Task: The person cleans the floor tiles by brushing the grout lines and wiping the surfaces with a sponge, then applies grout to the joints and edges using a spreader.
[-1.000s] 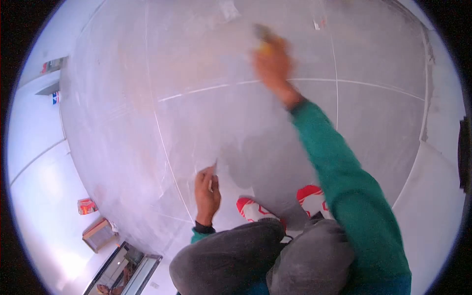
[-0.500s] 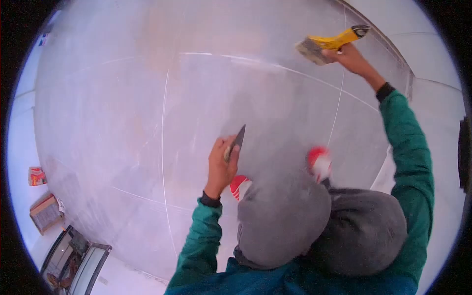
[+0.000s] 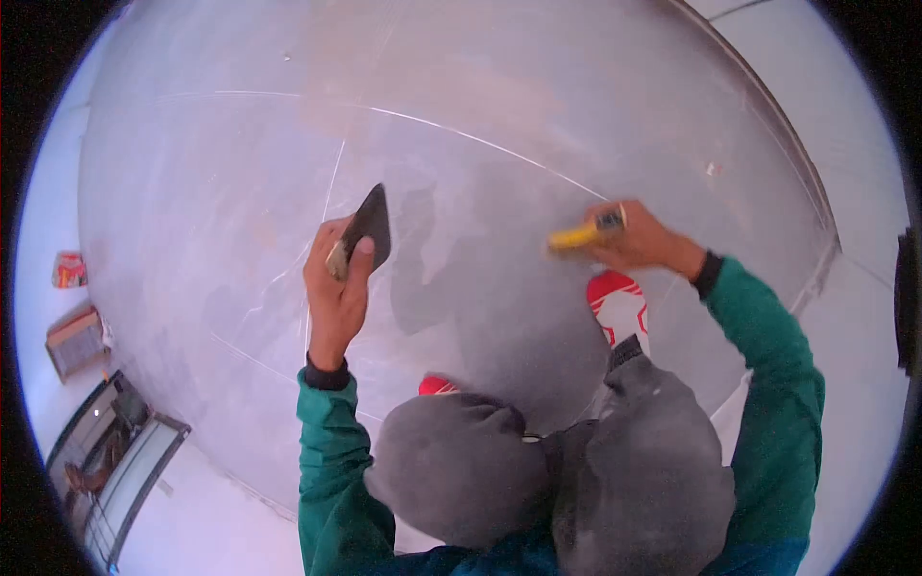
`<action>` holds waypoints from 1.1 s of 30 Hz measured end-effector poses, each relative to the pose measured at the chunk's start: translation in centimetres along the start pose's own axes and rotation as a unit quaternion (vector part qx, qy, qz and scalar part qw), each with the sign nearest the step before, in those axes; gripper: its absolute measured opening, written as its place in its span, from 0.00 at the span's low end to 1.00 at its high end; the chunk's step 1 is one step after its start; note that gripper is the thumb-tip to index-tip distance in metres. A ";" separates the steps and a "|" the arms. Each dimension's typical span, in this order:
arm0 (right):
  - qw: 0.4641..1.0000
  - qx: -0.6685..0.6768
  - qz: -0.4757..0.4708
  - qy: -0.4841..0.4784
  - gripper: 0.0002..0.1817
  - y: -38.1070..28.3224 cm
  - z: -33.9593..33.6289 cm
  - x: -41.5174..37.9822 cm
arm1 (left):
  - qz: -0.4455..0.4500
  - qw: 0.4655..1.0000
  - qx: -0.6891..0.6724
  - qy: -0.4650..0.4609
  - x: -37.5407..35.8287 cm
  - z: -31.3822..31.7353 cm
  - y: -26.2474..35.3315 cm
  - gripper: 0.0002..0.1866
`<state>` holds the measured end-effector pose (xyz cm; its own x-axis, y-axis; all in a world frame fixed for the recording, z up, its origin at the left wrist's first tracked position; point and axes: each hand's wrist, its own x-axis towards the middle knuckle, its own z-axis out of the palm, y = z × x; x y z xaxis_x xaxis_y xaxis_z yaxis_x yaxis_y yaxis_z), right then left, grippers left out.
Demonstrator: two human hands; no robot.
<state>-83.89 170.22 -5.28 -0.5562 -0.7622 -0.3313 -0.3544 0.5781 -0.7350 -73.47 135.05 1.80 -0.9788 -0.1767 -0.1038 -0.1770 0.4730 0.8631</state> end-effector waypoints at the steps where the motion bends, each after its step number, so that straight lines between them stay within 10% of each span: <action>1: 0.999 -0.017 -0.051 0.007 0.13 1.4 -0.9 2.8 | -0.026 1.000 -0.001 0.012 -0.4 -0.4 0.4 0.09; 5: 0.909 -0.232 -0.236 0.254 0.18 0.7 -10.5 20.9 | -0.071 0.995 0.061 0.029 -1.3 -2.0 3.0 0.09; 8: 0.862 -0.284 -0.354 0.228 0.11 -0.7 -14.2 26.2 | -0.062 0.984 0.167 0.029 -3.3 -3.5 7.0 0.08; 11: 0.954 -0.260 -0.136 0.068 0.19 -4.0 -10.5 21.3 | -0.100 0.977 0.186 0.024 -6.6 -5.3 9.3 0.09; 13: 0.973 -0.018 -0.227 -0.029 0.19 -6.0 -5.4 14.2 | -0.141 0.966 0.215 0.011 -8.9 -6.0 10.8 0.10; 17: 0.926 -0.042 -0.284 -0.247 0.18 -5.0 0.4 13.4 | -0.225 0.940 0.252 -0.035 -15.3 -7.7 13.5 0.12; 20: 0.923 -0.170 -0.326 0.114 0.09 -2.5 -5.1 26.7 | -0.345 0.916 0.003 0.206 -18.0 -7.3 10.6 0.11; 24: 0.845 -0.354 -0.347 0.202 0.12 -9.0 -11.6 34.9 | -0.358 0.910 0.034 0.206 -20.4 -9.6 11.4 0.10; 27: 0.945 -0.187 -0.264 0.055 0.14 -13.6 -4.0 29.8 | -0.410 0.874 -0.009 0.259 -21.0 -7.9 11.0 0.08; 33: 0.896 0.013 -0.396 -0.202 0.11 -15.9 18.5 18.0 | -0.403 0.887 0.024 0.225 -21.9 -7.9 10.9 0.08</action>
<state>-74.34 141.95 -10.54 0.1807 -0.9765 0.1172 -0.4975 -0.1936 -0.8456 -53.12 137.30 17.40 -0.3942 -0.7956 -0.4600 -0.8145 0.0706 0.5758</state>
